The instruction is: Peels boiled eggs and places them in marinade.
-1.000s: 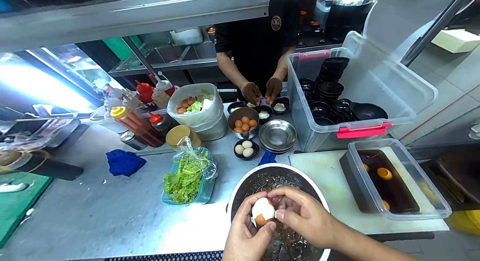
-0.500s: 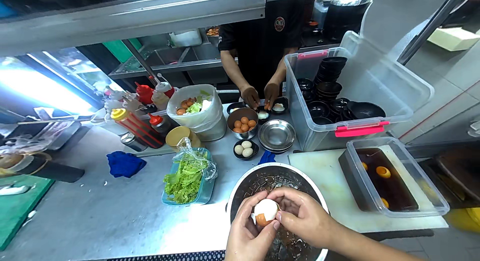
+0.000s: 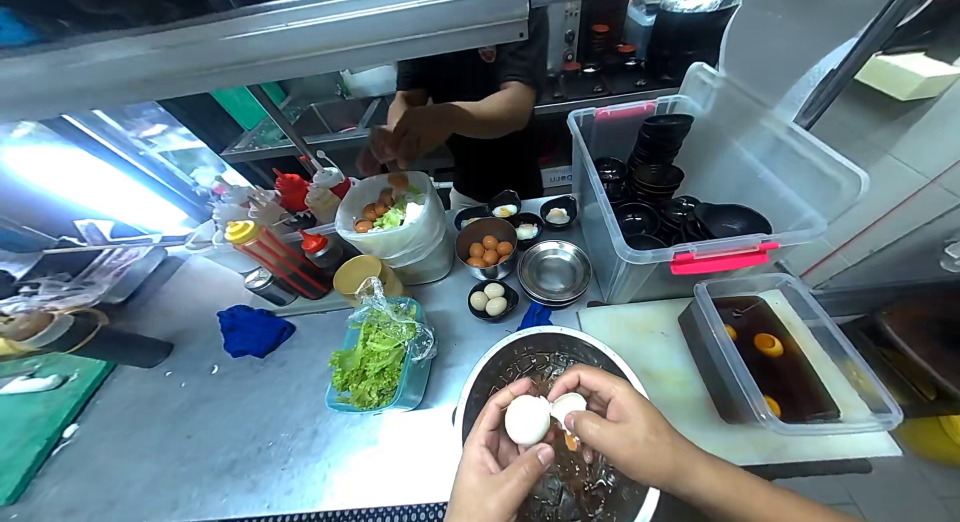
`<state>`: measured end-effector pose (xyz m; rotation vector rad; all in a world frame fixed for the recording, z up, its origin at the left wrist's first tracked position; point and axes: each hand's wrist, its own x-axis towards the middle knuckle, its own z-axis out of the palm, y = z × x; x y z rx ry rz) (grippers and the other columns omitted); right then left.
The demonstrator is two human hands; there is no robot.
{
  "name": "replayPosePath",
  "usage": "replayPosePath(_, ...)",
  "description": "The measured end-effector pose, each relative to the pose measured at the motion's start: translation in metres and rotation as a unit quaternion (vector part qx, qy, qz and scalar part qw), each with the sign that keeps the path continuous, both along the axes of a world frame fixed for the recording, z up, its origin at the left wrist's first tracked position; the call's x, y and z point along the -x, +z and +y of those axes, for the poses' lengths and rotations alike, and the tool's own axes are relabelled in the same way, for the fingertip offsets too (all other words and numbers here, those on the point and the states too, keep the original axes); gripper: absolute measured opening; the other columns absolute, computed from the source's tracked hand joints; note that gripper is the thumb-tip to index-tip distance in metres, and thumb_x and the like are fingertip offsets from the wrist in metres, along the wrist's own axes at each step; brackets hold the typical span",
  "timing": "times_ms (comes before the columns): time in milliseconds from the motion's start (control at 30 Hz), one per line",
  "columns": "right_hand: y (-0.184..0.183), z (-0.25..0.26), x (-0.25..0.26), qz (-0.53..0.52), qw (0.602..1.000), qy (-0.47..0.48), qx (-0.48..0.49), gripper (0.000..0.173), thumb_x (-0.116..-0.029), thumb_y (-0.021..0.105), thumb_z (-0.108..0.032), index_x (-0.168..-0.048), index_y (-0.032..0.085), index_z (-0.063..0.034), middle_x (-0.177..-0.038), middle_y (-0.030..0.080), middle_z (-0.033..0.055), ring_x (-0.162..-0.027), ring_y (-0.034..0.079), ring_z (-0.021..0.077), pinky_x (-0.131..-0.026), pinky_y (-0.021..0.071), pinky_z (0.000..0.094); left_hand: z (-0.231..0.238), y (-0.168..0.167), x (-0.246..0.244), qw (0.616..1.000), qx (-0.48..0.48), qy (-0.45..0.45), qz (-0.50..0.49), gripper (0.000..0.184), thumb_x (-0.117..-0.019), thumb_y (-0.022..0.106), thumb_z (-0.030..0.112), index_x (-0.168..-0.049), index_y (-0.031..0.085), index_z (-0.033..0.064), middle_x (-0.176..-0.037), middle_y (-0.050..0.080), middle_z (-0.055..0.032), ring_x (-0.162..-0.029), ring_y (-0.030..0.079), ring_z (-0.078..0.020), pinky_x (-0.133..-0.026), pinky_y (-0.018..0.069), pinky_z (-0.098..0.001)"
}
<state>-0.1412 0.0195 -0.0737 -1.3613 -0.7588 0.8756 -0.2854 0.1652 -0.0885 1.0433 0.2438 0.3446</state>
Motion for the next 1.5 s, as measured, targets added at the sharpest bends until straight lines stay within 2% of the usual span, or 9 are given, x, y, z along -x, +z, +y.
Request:
replayPosePath(200,-0.005,-0.001,-0.001,0.066,0.998,-0.019,-0.002,0.011,-0.0931,0.052,-0.010,-0.099,0.060,-0.0112,-0.081,0.062,0.0013,-0.060,0.059,0.0102,-0.048,0.0500,0.0257,0.000,0.001,0.002,0.998,0.047,-0.038,0.004,0.070,-0.0872,0.077,0.003,-0.147,0.042,-0.0058,-0.124,0.062,-0.0222,-0.082,0.068,-0.0209,-0.067,0.0606,-0.0329)
replayPosePath(300,-0.008,-0.002,0.000,0.093,0.995,0.022,-0.025,0.022,-0.0931,0.058,-0.013,-0.114,0.055,-0.0094,-0.092,0.065,0.0065,-0.066,0.065,0.0155,-0.055,0.0566,0.0314,-0.001,0.000,0.002,1.000,0.014,-0.014,0.009,0.067,-0.0864,0.079,0.005,-0.144,0.047,-0.0064,-0.119,0.066,-0.0222,-0.085,0.070,-0.0211,-0.070,0.0619,-0.0331)
replayPosePath(367,-0.008,-0.002,0.002,0.079,0.996,0.044,-0.024,0.036,-0.0965,0.067,-0.021,-0.127,0.052,-0.0089,-0.102,0.067,0.0090,-0.072,0.067,0.0175,-0.059,0.0593,0.0327,-0.004,-0.001,0.002,0.998,-0.048,0.024,0.017,0.062,-0.0838,0.080,0.001,-0.138,0.052,-0.0076,-0.122,0.067,-0.0204,-0.098,0.072,-0.0233,-0.084,0.0629,-0.0360)
replayPosePath(400,-0.007,-0.001,0.003,0.070,0.996,0.047,-0.016,0.038,-0.0965,0.069,-0.022,-0.128,0.052,-0.0096,-0.103,0.068,0.0089,-0.073,0.069,0.0177,-0.060,0.0602,0.0326,-0.006,-0.001,0.002,0.996,-0.077,0.040,0.019,0.060,-0.0821,0.081,-0.001,-0.135,0.054,-0.0075,-0.123,0.067,-0.0195,-0.101,0.072,-0.0242,-0.088,0.0628,-0.0371)
replayPosePath(633,-0.002,-0.002,0.005,0.071,0.997,0.027,-0.019,0.028,-0.0929,0.065,-0.006,-0.121,0.060,-0.0067,-0.100,0.071,0.0091,-0.072,0.071,0.0186,-0.060,0.0631,0.0345,-0.010,0.000,0.001,0.992,-0.117,0.056,0.003,0.059,-0.0789,0.083,-0.003,-0.131,0.056,-0.0070,-0.120,0.068,-0.0192,-0.095,0.073,-0.0248,-0.085,0.0645,-0.0373)
replayPosePath(967,0.001,0.002,0.006,0.132,0.991,-0.015,0.012,0.027,-0.0873,0.057,0.002,-0.112,0.063,-0.0058,-0.094,0.070,0.0112,-0.068,0.070,0.0214,-0.059,0.0625,0.0371,-0.010,0.000,0.000,0.991,-0.123,0.054,0.008,0.056,-0.0810,0.081,-0.004,-0.131,0.056,-0.0095,-0.119,0.068,-0.0210,-0.097,0.073,-0.0263,-0.087,0.0637,-0.0376)
replayPosePath(1200,0.008,0.002,0.000,0.231,0.972,-0.021,0.034,0.018,-0.0942,0.052,-0.002,-0.110,0.061,-0.0039,-0.087,0.069,0.0118,-0.066,0.069,0.0199,-0.060,0.0613,0.0350,0.005,-0.006,0.001,0.996,-0.087,0.001,-0.012,0.070,-0.0904,0.077,0.012,-0.147,0.041,-0.0075,-0.128,0.063,-0.0214,-0.100,0.070,-0.0255,-0.085,0.0621,-0.0378)
replayPosePath(1333,0.010,0.000,0.001,0.256,0.967,0.006,0.019,0.019,-0.0936,0.050,-0.002,-0.109,0.061,-0.0044,-0.089,0.069,0.0111,-0.068,0.069,0.0192,-0.061,0.0609,0.0346,0.004,-0.005,-0.001,0.999,-0.033,-0.004,-0.032,0.081,-0.0858,0.079,0.002,-0.151,0.032,-0.0065,-0.137,0.055,-0.0222,-0.105,0.069,-0.0276,-0.090,0.0615,-0.0409)
replayPosePath(1500,0.007,-0.001,-0.001,0.243,0.968,0.066,0.007,0.018,-0.0932,0.050,-0.003,-0.106,0.063,-0.0073,-0.087,0.070,0.0090,-0.066,0.069,0.0175,-0.059,0.0607,0.0339,0.001,-0.002,-0.004,0.999,-0.034,0.023,0.001,0.080,-0.0838,0.077,-0.005,-0.151,0.034,-0.0066,-0.133,0.057,-0.0233,-0.098,0.071,-0.0266,-0.081,0.0637,-0.0394)
